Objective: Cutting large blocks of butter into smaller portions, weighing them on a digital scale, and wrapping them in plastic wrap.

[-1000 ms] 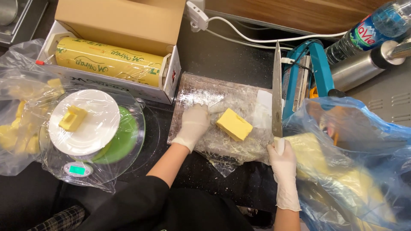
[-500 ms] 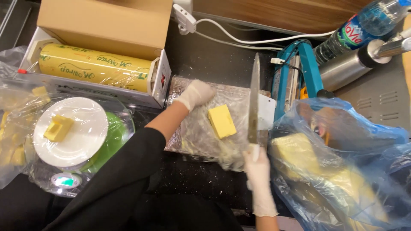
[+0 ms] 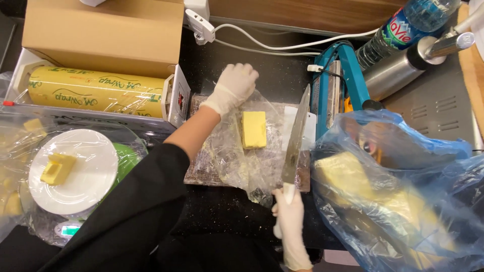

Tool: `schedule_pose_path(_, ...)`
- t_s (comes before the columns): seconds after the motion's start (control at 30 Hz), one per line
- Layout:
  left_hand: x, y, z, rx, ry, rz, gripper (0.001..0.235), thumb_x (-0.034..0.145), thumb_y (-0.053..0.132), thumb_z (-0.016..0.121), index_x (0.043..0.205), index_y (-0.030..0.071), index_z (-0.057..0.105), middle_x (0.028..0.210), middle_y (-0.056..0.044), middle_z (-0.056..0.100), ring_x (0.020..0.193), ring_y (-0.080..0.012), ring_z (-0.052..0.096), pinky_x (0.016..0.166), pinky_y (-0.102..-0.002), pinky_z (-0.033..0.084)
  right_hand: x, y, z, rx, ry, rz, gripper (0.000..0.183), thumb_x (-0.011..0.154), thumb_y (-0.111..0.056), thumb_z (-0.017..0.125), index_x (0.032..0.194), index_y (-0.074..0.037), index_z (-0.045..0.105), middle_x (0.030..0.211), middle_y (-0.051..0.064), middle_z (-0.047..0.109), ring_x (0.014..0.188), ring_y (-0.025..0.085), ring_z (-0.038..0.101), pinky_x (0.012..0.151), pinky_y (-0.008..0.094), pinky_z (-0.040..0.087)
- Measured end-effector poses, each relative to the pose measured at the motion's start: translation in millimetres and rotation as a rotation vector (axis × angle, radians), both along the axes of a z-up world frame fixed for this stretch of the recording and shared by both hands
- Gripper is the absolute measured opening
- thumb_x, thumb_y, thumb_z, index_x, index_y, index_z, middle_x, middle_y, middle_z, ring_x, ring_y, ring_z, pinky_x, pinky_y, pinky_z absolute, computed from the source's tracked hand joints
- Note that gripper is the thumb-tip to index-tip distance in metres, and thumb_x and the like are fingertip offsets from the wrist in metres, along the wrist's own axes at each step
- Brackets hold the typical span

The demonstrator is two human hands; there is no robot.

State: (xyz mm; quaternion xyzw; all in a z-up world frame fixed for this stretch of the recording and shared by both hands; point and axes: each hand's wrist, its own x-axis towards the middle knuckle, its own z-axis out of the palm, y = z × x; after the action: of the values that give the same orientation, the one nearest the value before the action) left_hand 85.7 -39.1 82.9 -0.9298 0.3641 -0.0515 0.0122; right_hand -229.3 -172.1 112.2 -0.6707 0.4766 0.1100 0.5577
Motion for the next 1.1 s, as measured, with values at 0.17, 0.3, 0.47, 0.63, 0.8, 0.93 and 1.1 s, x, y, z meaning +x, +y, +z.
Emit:
schedule_pose_path(0.17, -95.6, 16.0, 80.6, -0.631, 0.457, 0.379, 0.043, 0.093, 0.022, 0.049, 0.135, 0.008, 0.05, 0.131, -0.01, 0.054, 0.117, -0.0225, 0.052, 0.102, -0.04, 0.042, -4.1, -11.9, 19.9, -0.113, 0.026, 0.069, 0.022, 0.083, -0.022, 0.062, 0.101, -0.009, 0.062, 0.062, 0.008, 0.057, 0.05, 0.017, 0.051, 0.056, 0.03, 0.043)
schedule_pose_path(0.3, -163.3, 40.2, 72.4, -0.823, 0.652, 0.719, 0.06, 0.084, 0.021, 0.057, 0.138, 0.007, 0.035, 0.14, -0.013, 0.041, 0.132, -0.0291, 0.037, 0.115, -0.049, 0.026, -8.4, -8.2, 34.4, -0.027, -0.052, 0.072, 0.011, 0.09, -0.018, 0.055, 0.094, -0.008, 0.056, 0.077, 0.005, 0.059, 0.051, 0.015, 0.046, 0.055, 0.029, 0.039)
schedule_pose_path(0.47, -193.8, 62.9, 20.2, -0.646, 0.8, 0.922, 0.1, 0.083, 0.04, 0.069, 0.152, 0.001, 0.009, 0.151, -0.024, 0.022, 0.142, -0.0425, 0.014, 0.115, -0.054, 0.019, -8.0, 0.3, 27.6, -0.039, -0.037, 0.116, 0.012, 0.089, -0.019, 0.056, 0.093, -0.008, 0.055, 0.074, 0.004, 0.057, 0.051, 0.014, 0.047, 0.054, 0.028, 0.04)
schedule_pose_path(0.63, -180.9, 67.2, 33.9, -1.037, 1.197, 1.147, 0.07, 0.085, 0.035, 0.062, 0.144, 0.012, 0.034, 0.147, -0.01, 0.043, 0.129, -0.0252, 0.048, 0.107, -0.04, 0.04, -8.0, 10.9, 35.2, 0.006, -0.027, 0.11, 0.027, 0.09, -0.02, 0.055, 0.115, -0.011, 0.06, 0.074, 0.005, 0.055, 0.052, 0.014, 0.045, 0.053, 0.028, 0.04)
schedule_pose_path(0.8, -190.3, 95.3, 60.6, -0.923, 1.179, 0.987, 0.02, 0.098, 0.023, 0.05, 0.094, 0.009, 0.065, 0.103, -0.006, 0.071, 0.05, -0.006, 0.036, 0.05, -0.022, 0.035, -16.0, 5.9, 32.3, 0.018, -0.072, 0.108, 0.024, 0.09, -0.019, 0.055, 0.112, -0.009, 0.059, 0.074, 0.006, 0.053, 0.051, 0.014, 0.044, 0.051, 0.028, 0.039)
schedule_pose_path(0.93, -180.2, 119.8, 49.4, -0.647, 1.034, 0.978, 0.035, 0.098, 0.018, 0.04, 0.12, 0.015, 0.067, 0.107, -0.006, 0.07, 0.047, -0.0118, 0.039, 0.05, -0.031, 0.035, -22.5, 2.9, 31.0, 0.034, -0.088, 0.109, 0.009, 0.09, -0.017, 0.057, 0.092, -0.008, 0.054, 0.069, 0.005, 0.051, 0.049, 0.013, 0.042, 0.049, 0.028, 0.036)
schedule_pose_path(1.1, -177.0, 124.5, 10.3, -0.593, 0.746, 0.898, 0.032, 0.098, 0.021, 0.04, 0.124, 0.009, 0.053, 0.115, -0.016, 0.063, 0.1, -0.034, 0.062, 0.082, -0.048, 0.048, -23.8, 16.7, 58.1, -0.011, -0.027, 0.17, 0.013, 0.091, -0.022, 0.054, 0.093, -0.009, 0.052, 0.073, 0.004, 0.052, 0.053, 0.014, 0.044, 0.055, 0.029, 0.039)
